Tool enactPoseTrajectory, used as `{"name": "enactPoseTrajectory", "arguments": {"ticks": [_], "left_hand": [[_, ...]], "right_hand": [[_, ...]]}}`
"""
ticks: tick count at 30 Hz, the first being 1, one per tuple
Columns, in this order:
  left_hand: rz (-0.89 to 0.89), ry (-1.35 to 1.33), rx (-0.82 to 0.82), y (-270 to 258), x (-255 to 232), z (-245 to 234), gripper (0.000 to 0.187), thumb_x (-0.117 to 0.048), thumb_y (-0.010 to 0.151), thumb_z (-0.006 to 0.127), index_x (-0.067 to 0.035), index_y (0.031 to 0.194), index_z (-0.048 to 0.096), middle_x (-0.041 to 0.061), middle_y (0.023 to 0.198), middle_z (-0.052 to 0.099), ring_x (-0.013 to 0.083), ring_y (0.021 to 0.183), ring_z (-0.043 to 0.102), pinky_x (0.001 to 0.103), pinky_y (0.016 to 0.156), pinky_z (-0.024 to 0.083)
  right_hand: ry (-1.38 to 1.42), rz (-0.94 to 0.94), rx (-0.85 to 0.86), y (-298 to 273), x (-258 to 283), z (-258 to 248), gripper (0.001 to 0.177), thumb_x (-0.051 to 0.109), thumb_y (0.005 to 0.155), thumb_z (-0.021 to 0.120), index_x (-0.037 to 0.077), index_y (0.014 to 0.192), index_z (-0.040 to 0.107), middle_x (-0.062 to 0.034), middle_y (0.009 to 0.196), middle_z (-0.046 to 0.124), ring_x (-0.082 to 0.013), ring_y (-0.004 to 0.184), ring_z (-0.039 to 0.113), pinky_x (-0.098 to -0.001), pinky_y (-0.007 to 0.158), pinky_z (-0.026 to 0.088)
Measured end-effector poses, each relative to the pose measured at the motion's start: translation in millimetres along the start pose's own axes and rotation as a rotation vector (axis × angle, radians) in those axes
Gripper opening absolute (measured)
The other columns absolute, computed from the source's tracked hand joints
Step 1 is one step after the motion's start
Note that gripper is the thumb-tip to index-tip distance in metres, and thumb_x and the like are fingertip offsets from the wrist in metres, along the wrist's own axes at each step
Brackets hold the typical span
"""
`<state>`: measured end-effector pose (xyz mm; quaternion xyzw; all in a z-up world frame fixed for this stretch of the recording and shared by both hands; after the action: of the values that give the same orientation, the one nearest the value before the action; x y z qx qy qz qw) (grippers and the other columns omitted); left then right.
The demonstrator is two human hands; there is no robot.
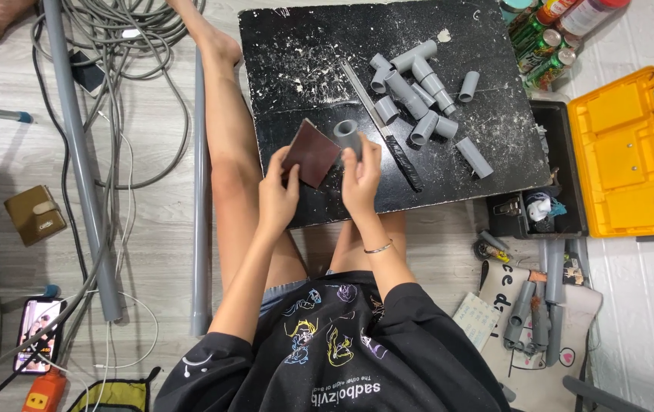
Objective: Sanding the edges of PVC pipe fittings using sandpaper to prepare them for assembly.
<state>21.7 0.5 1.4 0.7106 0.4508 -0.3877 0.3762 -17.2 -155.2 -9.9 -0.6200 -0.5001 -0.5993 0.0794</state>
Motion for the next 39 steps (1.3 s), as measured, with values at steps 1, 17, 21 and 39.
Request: {"name": "enactPoseTrajectory", "arguments": {"ticks": [1,17,21,39], "left_hand": [[-0.029,-0.108,-0.011,-1,3,-2,0.039,-0.004,0.097,0.055,-0.013,0.135,0.05,0.019,0.114,0.069,0.0347,0.103,0.066,0.046,0.088,0.056],[0.123,-0.64,0.037,2,51,-3,0.02,0.015,0.087,0.054,-0.003,0.083,0.062,0.017,0.144,0.05,0.0298,0.136,0.045,0.046,0.114,0.036],[0.101,-0.727,0.087,1,40,-7,0.018,0.014,0.088,0.054,-0.002,0.08,0.059,0.023,0.132,0.06,0.0313,0.126,0.056,0.047,0.109,0.04],[0.06,-0.603,0.073,-2,18,-12,0.025,0.019,0.084,0.048,-0.002,0.077,0.06,0.022,0.125,0.066,0.0294,0.117,0.062,0.045,0.103,0.045]], "right_hand": [[0.06,0.109,-0.063,1,-5,-3,0.037,0.03,0.107,0.046,0.007,0.136,0.05,-0.0051,0.109,0.046,-0.014,0.092,0.054,-0.0335,0.084,0.05],[0.324,0.281,-0.232,-3,-32,-6,0.034,0.026,0.108,0.049,0.003,0.134,0.048,-0.0046,0.113,0.048,-0.0093,0.084,0.057,-0.0252,0.081,0.057],[0.279,0.249,-0.197,-2,-21,-10,0.035,0.026,0.108,0.049,0.003,0.134,0.047,-0.0061,0.112,0.047,-0.0104,0.086,0.058,-0.0269,0.082,0.057],[-0.166,-0.933,0.542,12,274,-189,0.033,0.036,0.096,0.08,0.03,0.123,0.062,-0.0006,0.108,0.068,-0.0102,0.065,0.052,-0.0285,0.055,0.041]]}}
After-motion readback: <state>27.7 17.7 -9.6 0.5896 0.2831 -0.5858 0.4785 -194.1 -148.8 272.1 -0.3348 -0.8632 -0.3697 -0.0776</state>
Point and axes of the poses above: each hand's wrist, its own y-axis towards the middle knuckle, its own z-axis out of the palm, x = y × z, the point moved 2 cm from there along y, towards the middle knuckle
